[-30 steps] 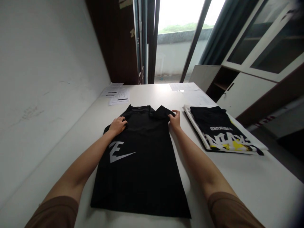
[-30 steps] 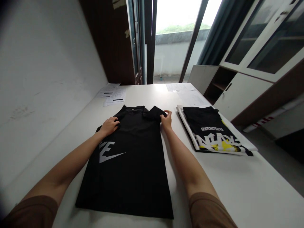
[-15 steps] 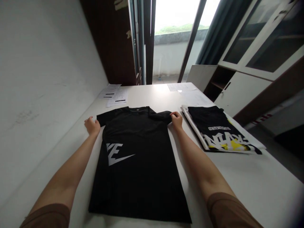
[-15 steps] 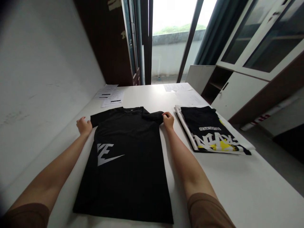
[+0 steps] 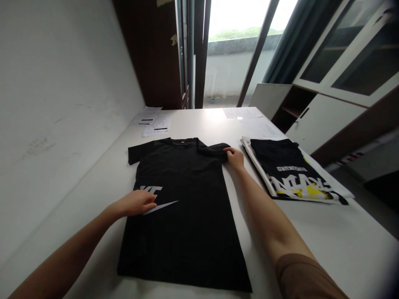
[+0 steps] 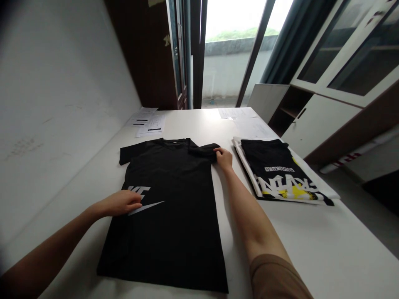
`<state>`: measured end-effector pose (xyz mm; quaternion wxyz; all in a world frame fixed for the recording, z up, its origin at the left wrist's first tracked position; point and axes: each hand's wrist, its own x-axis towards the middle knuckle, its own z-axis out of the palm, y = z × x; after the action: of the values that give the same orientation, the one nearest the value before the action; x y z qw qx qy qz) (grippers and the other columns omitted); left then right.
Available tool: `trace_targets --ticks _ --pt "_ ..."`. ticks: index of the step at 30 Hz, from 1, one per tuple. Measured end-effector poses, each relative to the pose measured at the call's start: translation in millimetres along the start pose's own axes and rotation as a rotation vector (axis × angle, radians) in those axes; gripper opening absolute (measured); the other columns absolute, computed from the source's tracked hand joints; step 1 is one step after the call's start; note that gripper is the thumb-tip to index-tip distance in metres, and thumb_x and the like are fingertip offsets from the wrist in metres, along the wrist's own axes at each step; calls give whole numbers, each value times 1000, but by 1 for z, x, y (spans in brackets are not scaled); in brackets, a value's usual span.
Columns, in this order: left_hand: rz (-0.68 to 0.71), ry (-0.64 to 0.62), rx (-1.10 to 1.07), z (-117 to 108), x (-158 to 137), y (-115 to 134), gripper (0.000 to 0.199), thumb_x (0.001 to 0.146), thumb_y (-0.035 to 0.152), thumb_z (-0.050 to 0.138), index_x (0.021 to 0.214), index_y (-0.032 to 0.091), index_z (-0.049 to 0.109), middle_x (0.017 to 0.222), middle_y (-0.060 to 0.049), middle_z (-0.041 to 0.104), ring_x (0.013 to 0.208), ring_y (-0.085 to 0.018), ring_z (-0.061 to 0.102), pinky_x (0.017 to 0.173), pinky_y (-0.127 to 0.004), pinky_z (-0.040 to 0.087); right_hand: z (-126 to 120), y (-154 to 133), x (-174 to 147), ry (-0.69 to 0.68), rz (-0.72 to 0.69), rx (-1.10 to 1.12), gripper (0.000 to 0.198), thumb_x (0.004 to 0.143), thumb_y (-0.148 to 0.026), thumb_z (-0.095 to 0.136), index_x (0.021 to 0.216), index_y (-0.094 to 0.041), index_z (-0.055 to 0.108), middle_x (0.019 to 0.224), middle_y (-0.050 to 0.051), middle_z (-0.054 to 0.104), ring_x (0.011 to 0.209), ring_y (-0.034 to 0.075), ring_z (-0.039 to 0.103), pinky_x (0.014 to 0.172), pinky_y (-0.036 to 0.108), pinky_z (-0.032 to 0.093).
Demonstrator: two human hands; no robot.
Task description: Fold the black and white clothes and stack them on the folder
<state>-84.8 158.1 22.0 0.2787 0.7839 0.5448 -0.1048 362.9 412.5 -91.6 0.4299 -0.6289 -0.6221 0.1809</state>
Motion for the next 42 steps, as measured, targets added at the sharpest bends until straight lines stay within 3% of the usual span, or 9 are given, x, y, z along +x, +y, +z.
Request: trace_targets --ticks 7,11,14,16,20,23,28,35,42 --pt "-293 -191 -68 -1 -47 -43 44 90 62 50 82 23 69 77 -5 70 74 -25 66 64 -30 41 -20 3 -3 211 232 -290 38 87 -24 45 98 -15 81 98 17 73 95 33 65 86 41 49" --pt "-537 -167 87 -3 -58 -60 48 91 62 49 88 21 74 91 -11 74 85 -31 70 75 -37 49 -22 -13 -7 291 49 -367 35 90 -19 44 95 -12 78 107 21 67 110 35 58 98 45 45" --pt "-630 -32 299 -2 -52 -52 45 96 55 48 98 20 76 102 -14 74 96 -35 70 82 -44 51 -10 -35 -16 172 -208 -300 29 92 -19 47 95 -17 75 104 15 67 109 32 57 99 43 45" --pt "-487 70 328 2 -40 -30 40 99 48 46 107 21 74 107 -14 74 100 -34 70 85 -45 52 5 -51 -25 -24 -389 -234 26 93 -18 50 98 -21 75 102 11 69 105 28 59 98 39 47" --pt "65 298 241 25 -6 35 31 100 36 54 125 24 67 133 -11 65 121 -29 62 103 -44 49 33 -66 -37 -373 -592 -210 26 96 -21 55 111 -25 76 115 6 71 112 24 60 103 35 46" --pt "398 320 212 51 15 81 46 97 32 61 143 26 56 155 -9 49 146 -29 42 123 -46 33 37 -52 -32 -378 -466 -376 32 99 -32 59 127 -24 72 136 9 64 128 29 53 113 42 39" --pt "718 216 192 83 36 141 66 99 52 59 156 25 42 167 -12 33 156 -32 25 127 -56 19 19 -13 -14 -241 -184 -606 47 103 -47 53 143 -25 62 156 13 47 147 37 34 119 57 26" --pt "935 170 219 91 51 187 69 103 57 47 161 22 35 172 -11 21 159 -33 18 127 -59 15 12 -7 -14 -306 -178 -645 53 105 -50 42 152 -28 53 160 12 43 148 35 32 121 56 24" --pt "874 175 229 97 37 195 68 106 59 37 164 24 29 173 -8 16 160 -32 13 127 -59 15 19 -12 -4 -316 -155 -665 60 105 -56 37 157 -27 46 165 14 33 153 38 21 121 61 18"
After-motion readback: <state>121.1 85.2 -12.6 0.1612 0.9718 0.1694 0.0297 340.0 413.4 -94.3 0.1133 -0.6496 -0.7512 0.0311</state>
